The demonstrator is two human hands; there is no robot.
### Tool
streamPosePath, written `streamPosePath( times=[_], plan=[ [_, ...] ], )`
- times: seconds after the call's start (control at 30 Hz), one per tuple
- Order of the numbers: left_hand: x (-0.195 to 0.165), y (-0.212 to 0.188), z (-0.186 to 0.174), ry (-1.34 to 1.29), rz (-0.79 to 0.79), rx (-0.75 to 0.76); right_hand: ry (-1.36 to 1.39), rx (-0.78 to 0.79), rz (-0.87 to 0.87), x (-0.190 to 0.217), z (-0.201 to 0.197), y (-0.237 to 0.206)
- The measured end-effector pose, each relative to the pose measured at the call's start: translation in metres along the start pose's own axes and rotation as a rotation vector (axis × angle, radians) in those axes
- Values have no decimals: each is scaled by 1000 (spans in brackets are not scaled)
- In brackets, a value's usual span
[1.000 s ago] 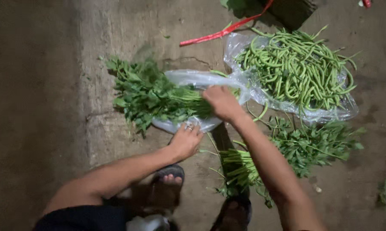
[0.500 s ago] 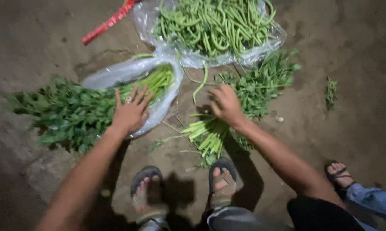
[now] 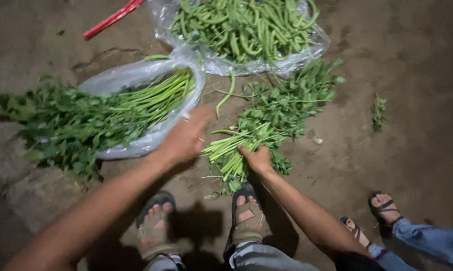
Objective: The person opens a plastic bag and sorts leafy green vegetables by hand, separating stems and leaves into bundles and placing them into the bag. The person also handles long beans and carrots visible nearby.
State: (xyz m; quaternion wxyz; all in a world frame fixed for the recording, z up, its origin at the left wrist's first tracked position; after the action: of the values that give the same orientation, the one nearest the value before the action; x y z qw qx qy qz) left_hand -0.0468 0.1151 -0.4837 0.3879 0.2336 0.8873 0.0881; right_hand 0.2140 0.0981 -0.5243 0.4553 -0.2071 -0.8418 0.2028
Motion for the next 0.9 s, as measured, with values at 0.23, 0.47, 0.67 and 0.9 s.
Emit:
streamPosePath(
  times=[0.23, 0.47, 0.67, 0.9],
  plan=[
    [-16, 30, 134, 61, -504, 683, 668, 59, 146, 23, 4, -20],
    [-8, 44, 130, -228, -388, 428, 1081, 148, 31, 33, -9, -25],
    [2, 39, 118, -1032, -470, 223, 1155, 273, 2, 24, -32, -19],
    [43, -32, 112, -354, -843, 433, 731, 174, 421, -49, -35, -12]
  ],
)
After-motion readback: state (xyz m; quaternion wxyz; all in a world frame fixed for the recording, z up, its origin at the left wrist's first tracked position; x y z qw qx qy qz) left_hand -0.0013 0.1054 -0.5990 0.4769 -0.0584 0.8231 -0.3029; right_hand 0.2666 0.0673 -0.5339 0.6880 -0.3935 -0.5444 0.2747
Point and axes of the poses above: each hand's wrist, its own y-axis towards the middle knuckle, its own z-axis out of the palm, x = y × z, the point moved 4 cm from there along y, towards the middle knuckle, and after that the axes turned 6 degrees about y, right-handed, at the moved point
